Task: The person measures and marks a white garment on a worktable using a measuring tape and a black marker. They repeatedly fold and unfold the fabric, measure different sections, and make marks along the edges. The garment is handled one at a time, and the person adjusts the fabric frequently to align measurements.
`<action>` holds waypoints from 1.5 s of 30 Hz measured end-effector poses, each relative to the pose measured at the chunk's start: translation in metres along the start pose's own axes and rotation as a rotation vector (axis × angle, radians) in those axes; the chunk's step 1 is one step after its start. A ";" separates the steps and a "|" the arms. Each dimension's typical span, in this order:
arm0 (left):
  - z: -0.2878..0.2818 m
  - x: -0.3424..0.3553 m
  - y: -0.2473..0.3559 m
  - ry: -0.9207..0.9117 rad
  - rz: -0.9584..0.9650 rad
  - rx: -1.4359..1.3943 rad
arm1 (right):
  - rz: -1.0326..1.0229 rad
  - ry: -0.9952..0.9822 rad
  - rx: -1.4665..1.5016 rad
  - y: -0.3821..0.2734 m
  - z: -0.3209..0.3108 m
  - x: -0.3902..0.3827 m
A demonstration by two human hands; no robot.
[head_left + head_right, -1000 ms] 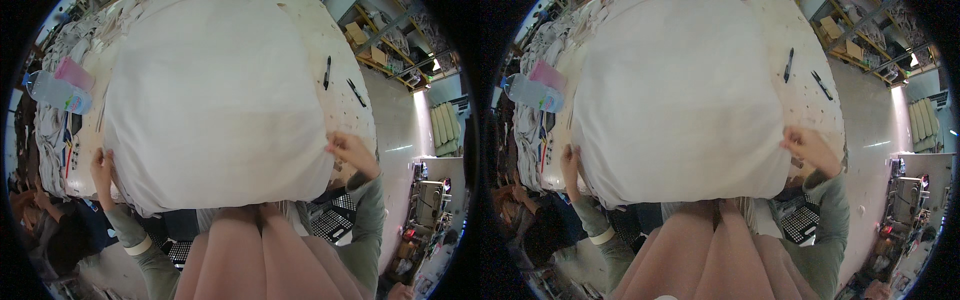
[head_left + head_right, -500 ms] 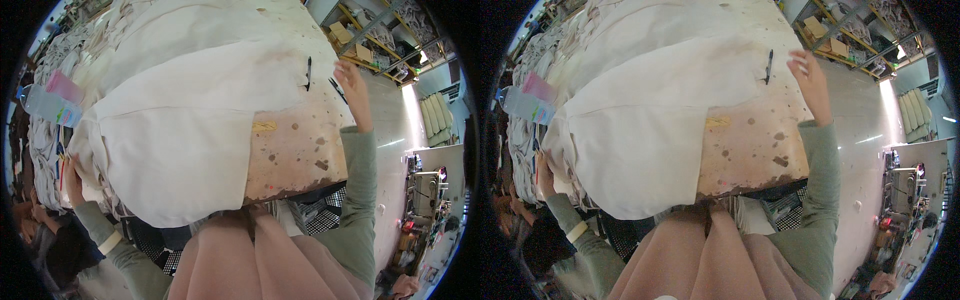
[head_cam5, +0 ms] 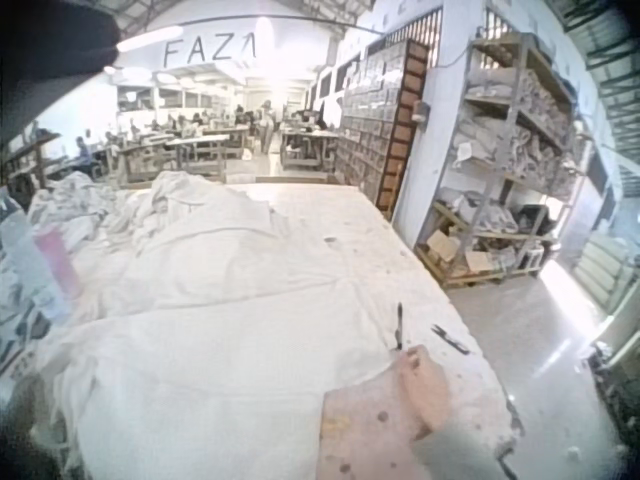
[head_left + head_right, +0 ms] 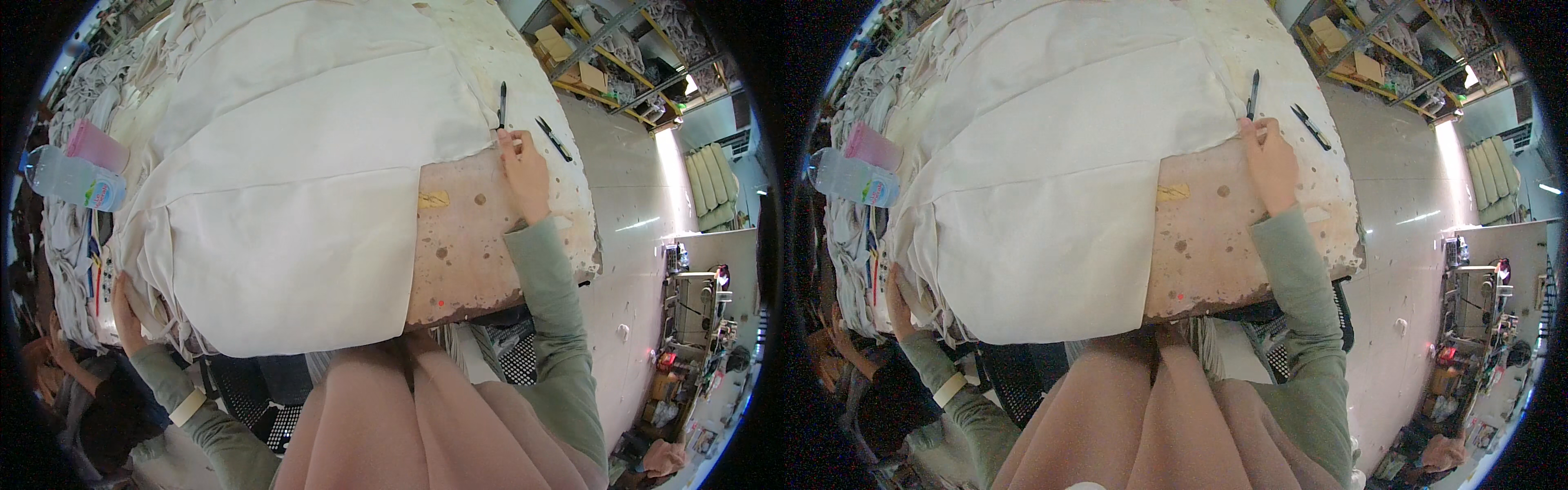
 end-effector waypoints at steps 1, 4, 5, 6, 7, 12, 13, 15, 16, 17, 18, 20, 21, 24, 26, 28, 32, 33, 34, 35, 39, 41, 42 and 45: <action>0.004 -0.001 0.003 -0.015 0.010 0.011 | -0.069 0.064 -0.044 -0.006 0.001 0.000; 0.028 -0.029 0.028 0.327 0.192 0.664 | -0.214 -0.018 0.032 -0.019 0.014 -0.002; 0.061 -0.049 0.043 0.245 0.412 0.676 | -0.164 -0.015 0.141 -0.018 0.013 -0.003; 0.097 -0.077 0.050 0.204 0.555 0.703 | -0.116 -0.013 0.251 -0.018 0.010 -0.006; 0.135 -0.112 0.054 0.197 0.664 0.709 | -0.030 -0.026 0.349 -0.017 0.008 -0.009; 0.388 -0.292 -0.031 -0.849 -0.164 -0.204 | 0.013 -0.147 1.034 -0.046 -0.024 -0.046; 0.432 -0.320 -0.041 -1.018 -0.384 -0.429 | -0.001 -0.193 1.153 -0.055 -0.030 -0.054; 0.492 -0.356 -0.056 -0.976 -1.076 -0.946 | 0.043 -0.158 1.201 -0.064 -0.042 -0.066; 0.508 -0.356 -0.056 -0.895 -1.092 -1.041 | 0.037 -0.156 1.245 -0.070 -0.046 -0.072; 0.522 -0.354 -0.053 -0.861 -1.083 -1.161 | 0.029 -0.118 1.249 -0.073 -0.052 -0.076; 0.530 -0.353 -0.047 -0.858 -1.087 -1.309 | 0.024 -0.065 1.241 -0.075 -0.057 -0.080; 0.524 -0.331 -0.045 -0.655 -0.785 -1.173 | 0.021 0.032 1.234 -0.076 -0.064 -0.086; 0.515 -0.324 -0.047 -0.521 -0.717 -1.075 | 0.019 0.064 1.230 -0.075 -0.066 -0.090; 0.487 -0.311 -0.025 -0.502 -0.336 -0.862 | 0.018 0.135 1.240 -0.073 -0.069 -0.098; 0.474 -0.310 -0.014 -0.489 -0.250 -0.819 | 0.030 0.157 1.258 -0.071 -0.067 -0.103; 0.466 -0.310 -0.005 -0.476 -0.212 -0.790 | 0.026 0.203 1.263 -0.070 -0.069 -0.107; 0.464 -0.313 0.005 -0.471 -0.199 -0.781 | 0.061 0.180 1.256 -0.074 -0.073 -0.110; 0.464 -0.313 0.005 -0.448 -0.202 -0.782 | 0.055 0.171 1.264 -0.075 -0.075 -0.111; 0.464 -0.314 0.006 -0.462 -0.202 -0.785 | 0.060 0.167 1.269 -0.077 -0.077 -0.112; 0.464 -0.315 0.006 -0.455 -0.208 -0.784 | 0.112 0.160 1.247 -0.075 -0.078 -0.112; 0.464 -0.315 0.003 -0.456 -0.238 -0.813 | 0.090 0.142 1.260 -0.077 -0.082 -0.121; 0.468 -0.316 0.000 -0.474 -0.298 -0.876 | 0.047 0.132 1.269 -0.074 -0.082 -0.122; 0.467 -0.316 -0.001 -0.465 -0.319 -0.908 | 0.044 0.225 1.155 -0.066 -0.087 -0.121; 0.476 -0.332 -0.005 -0.752 -0.520 -0.902 | 0.030 0.389 0.983 -0.031 -0.097 -0.099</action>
Point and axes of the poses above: each hand's wrist, its own x-axis towards the middle knuckle, its own z-axis out of the palm, y = z × x, the point moved 6 cm from there along x, towards the middle knuckle, and after that the axes turned 6 degrees about -x, right-handed, at the moved point
